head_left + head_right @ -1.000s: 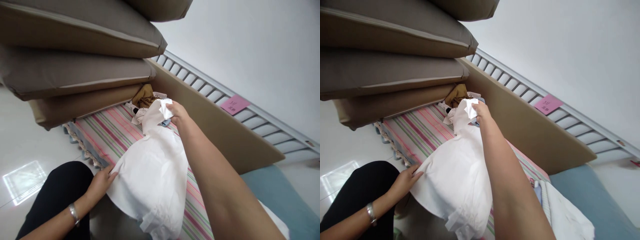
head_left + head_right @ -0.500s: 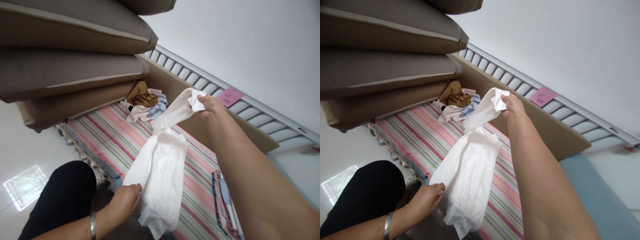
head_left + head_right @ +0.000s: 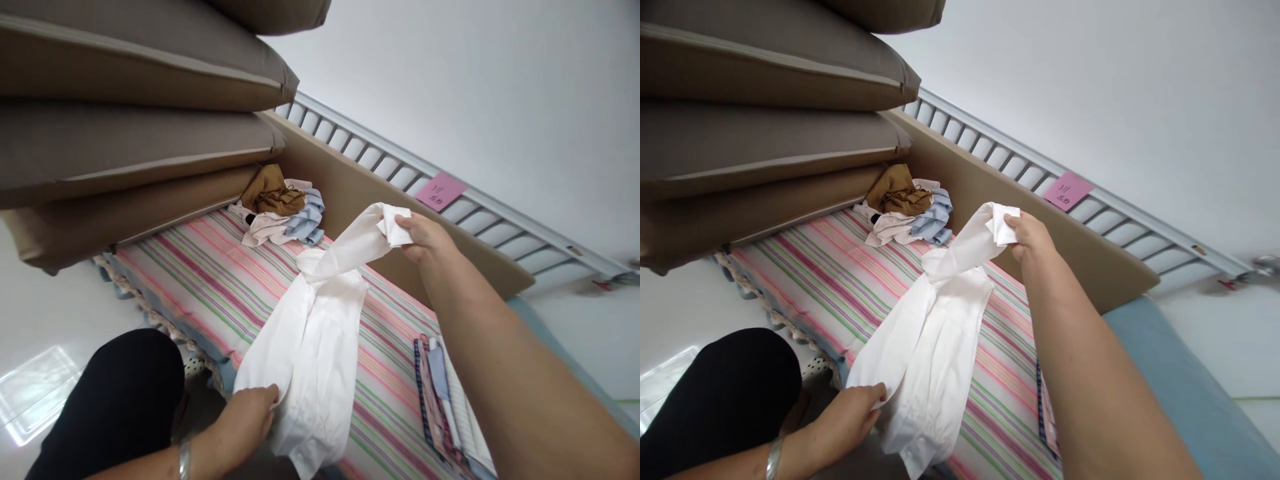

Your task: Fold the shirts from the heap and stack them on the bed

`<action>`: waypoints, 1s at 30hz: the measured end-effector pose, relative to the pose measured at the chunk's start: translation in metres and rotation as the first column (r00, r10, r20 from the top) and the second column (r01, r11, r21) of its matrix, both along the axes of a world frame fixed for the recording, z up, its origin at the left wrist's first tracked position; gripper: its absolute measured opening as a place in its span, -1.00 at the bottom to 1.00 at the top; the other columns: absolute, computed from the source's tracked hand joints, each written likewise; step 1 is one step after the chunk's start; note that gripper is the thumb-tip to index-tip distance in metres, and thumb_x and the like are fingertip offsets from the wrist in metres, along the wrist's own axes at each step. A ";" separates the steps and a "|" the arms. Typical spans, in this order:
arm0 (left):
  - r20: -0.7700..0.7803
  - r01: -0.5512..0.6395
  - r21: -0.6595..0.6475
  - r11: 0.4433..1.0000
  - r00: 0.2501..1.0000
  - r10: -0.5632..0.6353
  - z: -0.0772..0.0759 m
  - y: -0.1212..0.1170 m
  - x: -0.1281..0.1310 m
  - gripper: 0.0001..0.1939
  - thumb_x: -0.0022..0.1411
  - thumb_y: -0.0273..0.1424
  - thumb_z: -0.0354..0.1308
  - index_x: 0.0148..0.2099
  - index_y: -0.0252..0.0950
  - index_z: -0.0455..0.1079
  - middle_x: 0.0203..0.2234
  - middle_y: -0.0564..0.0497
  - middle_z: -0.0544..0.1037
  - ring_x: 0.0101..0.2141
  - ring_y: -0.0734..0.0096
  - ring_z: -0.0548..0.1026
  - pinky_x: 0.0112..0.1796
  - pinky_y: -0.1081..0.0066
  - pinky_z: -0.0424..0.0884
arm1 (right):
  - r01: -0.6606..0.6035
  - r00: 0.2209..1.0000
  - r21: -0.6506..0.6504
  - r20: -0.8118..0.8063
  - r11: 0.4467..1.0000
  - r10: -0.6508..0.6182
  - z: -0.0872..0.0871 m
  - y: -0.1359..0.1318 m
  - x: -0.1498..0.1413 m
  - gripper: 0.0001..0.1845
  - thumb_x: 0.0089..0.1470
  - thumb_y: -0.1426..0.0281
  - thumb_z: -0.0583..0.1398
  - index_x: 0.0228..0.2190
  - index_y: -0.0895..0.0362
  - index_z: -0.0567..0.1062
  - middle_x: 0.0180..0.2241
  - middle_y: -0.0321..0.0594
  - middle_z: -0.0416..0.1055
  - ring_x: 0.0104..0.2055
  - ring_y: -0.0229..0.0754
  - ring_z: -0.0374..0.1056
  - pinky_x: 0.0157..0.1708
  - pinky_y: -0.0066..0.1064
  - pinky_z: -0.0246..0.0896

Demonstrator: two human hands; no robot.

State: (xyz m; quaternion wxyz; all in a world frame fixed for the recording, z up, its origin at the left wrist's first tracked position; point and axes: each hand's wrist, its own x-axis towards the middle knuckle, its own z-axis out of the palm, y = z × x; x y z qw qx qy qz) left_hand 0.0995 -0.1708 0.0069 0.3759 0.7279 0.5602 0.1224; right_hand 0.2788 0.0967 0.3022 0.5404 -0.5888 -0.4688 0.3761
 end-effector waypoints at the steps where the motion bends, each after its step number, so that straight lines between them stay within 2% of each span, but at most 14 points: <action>1: -0.005 0.005 -0.014 1.000 1.000 -0.005 -0.001 0.000 0.001 -0.74 0.14 -0.47 -0.05 -0.13 -0.23 0.35 -0.27 -0.09 0.56 -0.19 0.15 0.50 -0.24 0.32 0.33 | 0.006 1.000 -0.003 0.002 1.000 -0.006 -0.001 -0.001 0.000 -0.72 -0.03 0.63 0.11 -0.29 0.11 0.45 -0.35 -0.25 0.46 -0.40 -0.27 0.40 -0.44 -0.39 0.38; 6: 0.012 0.041 -0.050 0.998 0.999 -0.041 -0.001 0.001 0.003 -0.74 0.11 -0.44 -0.04 -0.13 -0.21 0.35 -0.26 -0.07 0.55 -0.22 0.17 0.50 -0.27 0.35 0.31 | 0.041 0.999 -0.015 0.027 0.999 -0.041 -0.001 -0.004 0.005 -0.76 0.00 0.64 0.10 -0.31 0.14 0.46 -0.34 -0.26 0.45 -0.44 -0.32 0.38 -0.42 -0.42 0.35; 12: 0.027 0.094 -0.088 0.992 0.995 -0.092 -0.002 0.002 -0.008 -0.80 0.07 -0.46 -0.03 -0.26 -0.23 0.37 -0.35 -0.03 0.55 -0.32 0.27 0.48 -0.35 0.43 0.27 | 0.051 0.997 0.007 0.055 0.999 -0.051 0.007 -0.004 0.010 -0.79 0.04 0.61 0.10 -0.31 0.14 0.45 -0.38 -0.28 0.44 -0.44 -0.33 0.36 -0.34 -0.39 0.31; 18: 0.118 0.156 -0.042 0.987 0.982 -0.151 -0.004 0.005 -0.021 -0.85 0.01 -0.46 -0.01 -0.34 -0.23 0.35 -0.42 0.05 0.53 -0.41 0.38 0.43 -0.44 0.49 0.21 | 0.031 0.999 0.046 0.033 0.998 -0.033 0.017 -0.003 0.009 -0.76 0.05 0.64 0.07 -0.30 0.14 0.44 -0.43 -0.29 0.42 -0.47 -0.35 0.34 -0.36 -0.42 0.28; 23: 0.110 0.177 -0.041 0.983 0.979 -0.172 -0.001 0.003 -0.014 -0.82 -0.02 -0.49 -0.01 -0.35 -0.22 0.37 -0.39 0.04 0.54 -0.40 0.35 0.45 -0.45 0.47 0.22 | 0.011 0.998 0.043 0.054 0.999 -0.013 0.018 0.000 0.016 -0.77 0.03 0.61 0.08 -0.30 0.14 0.45 -0.40 -0.24 0.45 -0.48 -0.32 0.35 -0.43 -0.44 0.30; 25: 0.098 0.215 -0.081 0.973 0.973 -0.207 0.002 0.006 -0.010 -0.80 -0.05 -0.47 0.03 -0.33 -0.21 0.40 -0.38 0.03 0.55 -0.41 0.32 0.46 -0.47 0.46 0.22 | 0.019 0.999 0.038 0.044 0.999 -0.021 0.013 -0.003 0.023 -0.78 0.02 0.60 0.08 -0.31 0.13 0.45 -0.40 -0.22 0.45 -0.48 -0.29 0.37 -0.46 -0.45 0.31; 27: 0.099 0.304 -0.135 0.943 0.951 -0.292 0.010 0.014 -0.009 -0.76 -0.09 -0.44 0.09 -0.29 -0.19 0.44 -0.39 0.04 0.56 -0.43 0.31 0.46 -0.51 0.46 0.22 | 0.005 1.000 0.019 0.025 1.000 -0.006 -0.001 -0.010 0.038 -0.78 -0.01 0.58 0.09 -0.31 0.11 0.45 -0.42 -0.22 0.46 -0.49 -0.26 0.38 -0.47 -0.44 0.34; 30: 0.110 0.384 -0.161 0.909 0.923 -0.370 0.027 0.038 -0.010 -0.70 -0.10 -0.39 0.16 -0.22 -0.16 0.48 -0.38 0.03 0.58 -0.44 0.27 0.48 -0.52 0.44 0.26 | -0.023 0.999 -0.089 0.030 0.996 0.026 -0.043 -0.031 0.081 -0.75 -0.14 0.52 0.16 -0.32 0.08 0.43 -0.48 -0.25 0.46 -0.52 -0.22 0.40 -0.50 -0.41 0.37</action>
